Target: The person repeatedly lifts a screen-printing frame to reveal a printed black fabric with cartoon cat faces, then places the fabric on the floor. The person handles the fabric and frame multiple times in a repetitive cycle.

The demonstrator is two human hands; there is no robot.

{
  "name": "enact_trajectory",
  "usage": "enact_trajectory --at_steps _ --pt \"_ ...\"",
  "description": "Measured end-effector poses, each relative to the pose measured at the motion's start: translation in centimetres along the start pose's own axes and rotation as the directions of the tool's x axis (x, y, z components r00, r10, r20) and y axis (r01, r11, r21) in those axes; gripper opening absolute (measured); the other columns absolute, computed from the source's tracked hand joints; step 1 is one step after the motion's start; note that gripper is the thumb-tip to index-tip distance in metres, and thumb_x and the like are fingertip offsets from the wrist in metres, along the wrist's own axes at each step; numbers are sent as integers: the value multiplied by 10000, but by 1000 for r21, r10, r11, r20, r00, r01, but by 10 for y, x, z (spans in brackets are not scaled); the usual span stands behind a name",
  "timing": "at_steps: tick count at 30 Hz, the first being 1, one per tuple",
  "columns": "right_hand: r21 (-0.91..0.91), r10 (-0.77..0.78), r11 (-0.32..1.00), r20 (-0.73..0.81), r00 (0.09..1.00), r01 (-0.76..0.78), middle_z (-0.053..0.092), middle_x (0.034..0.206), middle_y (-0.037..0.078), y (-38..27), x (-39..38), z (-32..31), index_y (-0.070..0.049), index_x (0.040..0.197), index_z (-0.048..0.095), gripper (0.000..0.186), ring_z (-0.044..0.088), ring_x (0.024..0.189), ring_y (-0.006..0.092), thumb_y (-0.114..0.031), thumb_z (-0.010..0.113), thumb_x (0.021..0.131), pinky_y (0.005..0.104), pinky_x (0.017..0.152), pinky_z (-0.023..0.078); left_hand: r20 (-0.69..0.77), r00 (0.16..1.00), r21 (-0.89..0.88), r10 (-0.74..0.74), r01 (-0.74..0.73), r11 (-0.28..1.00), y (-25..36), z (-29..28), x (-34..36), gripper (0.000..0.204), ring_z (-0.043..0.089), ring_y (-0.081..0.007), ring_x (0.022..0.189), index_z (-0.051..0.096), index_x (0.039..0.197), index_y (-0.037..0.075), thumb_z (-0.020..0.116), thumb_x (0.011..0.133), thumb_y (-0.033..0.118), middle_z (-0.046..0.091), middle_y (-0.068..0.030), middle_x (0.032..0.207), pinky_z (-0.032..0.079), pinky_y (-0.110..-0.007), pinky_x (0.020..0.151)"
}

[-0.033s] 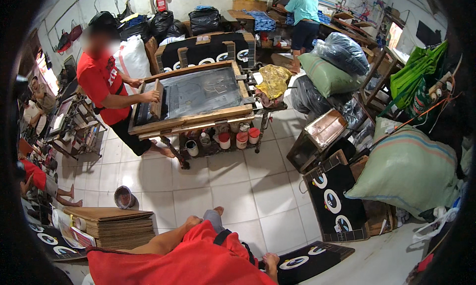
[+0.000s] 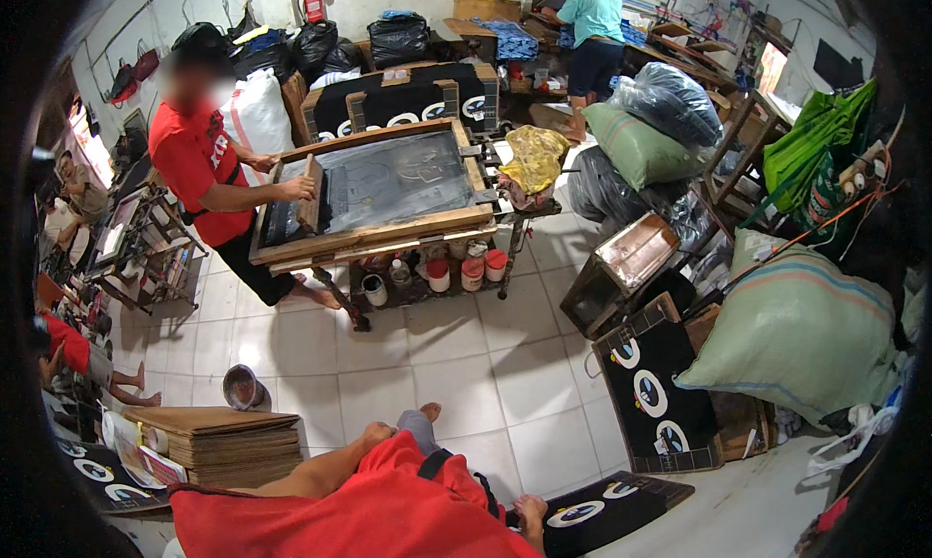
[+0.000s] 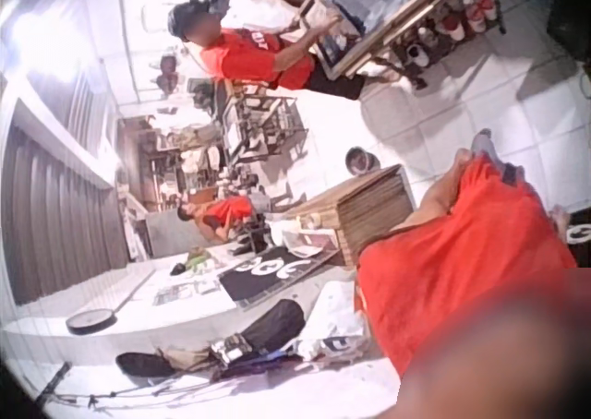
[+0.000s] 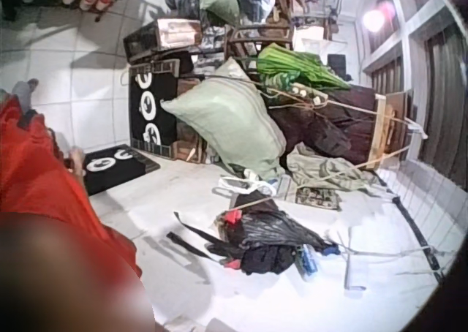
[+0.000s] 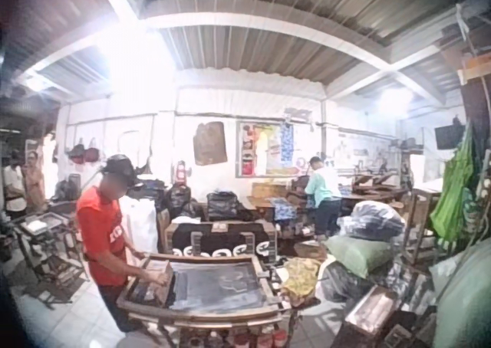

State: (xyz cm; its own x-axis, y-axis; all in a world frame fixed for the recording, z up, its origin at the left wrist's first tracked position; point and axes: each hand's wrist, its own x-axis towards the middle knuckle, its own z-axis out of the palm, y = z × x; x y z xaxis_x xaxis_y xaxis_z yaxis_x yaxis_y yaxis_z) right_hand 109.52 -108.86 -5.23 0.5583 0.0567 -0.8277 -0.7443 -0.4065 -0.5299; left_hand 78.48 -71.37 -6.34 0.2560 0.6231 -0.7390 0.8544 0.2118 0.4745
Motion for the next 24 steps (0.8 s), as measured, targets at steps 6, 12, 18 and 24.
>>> enact_trajectory --at_steps 6,12,18,24 --pt "22 89 996 55 994 -91 532 579 82 -6 -6 7 -28 691 525 122 502 437 170 -20 570 805 284 374 384 115 988 274 108 -136 952 -5 -5 58 435 628 -303 1002 707 942 38 641 770 432 659 -196 1029 488 -389 841" --pt "-69 120 990 -1 993 -120 515 533 66 -12 -20 44 -39 602 510 192 469 407 157 -20 560 786 300 362 331 144 989 133 -45 25 991 55 -41 102 390 644 -245 671 702 797 39 662 742 424 670 -145 732 490 -377 580" --pt "-47 78 996 -55 995 -81 561 564 85 -43 -22 103 -29 657 559 118 518 431 169 -28 591 770 300 380 387 218 974 -79 -62 81 994 122 -92 126 403 626 -213 734 642 1082 28 609 834 344 668 -116 917 484 -334 560" --pt "64 40 997 3 999 -40 624 722 116 -80 -14 129 -26 835 601 93 627 617 251 -108 614 793 354 521 504 232 965 -73 -118 138 988 146 -118 141 357 599 -194 708 632 1012 21 627 842 335 653 -89 881 465 -336 581"
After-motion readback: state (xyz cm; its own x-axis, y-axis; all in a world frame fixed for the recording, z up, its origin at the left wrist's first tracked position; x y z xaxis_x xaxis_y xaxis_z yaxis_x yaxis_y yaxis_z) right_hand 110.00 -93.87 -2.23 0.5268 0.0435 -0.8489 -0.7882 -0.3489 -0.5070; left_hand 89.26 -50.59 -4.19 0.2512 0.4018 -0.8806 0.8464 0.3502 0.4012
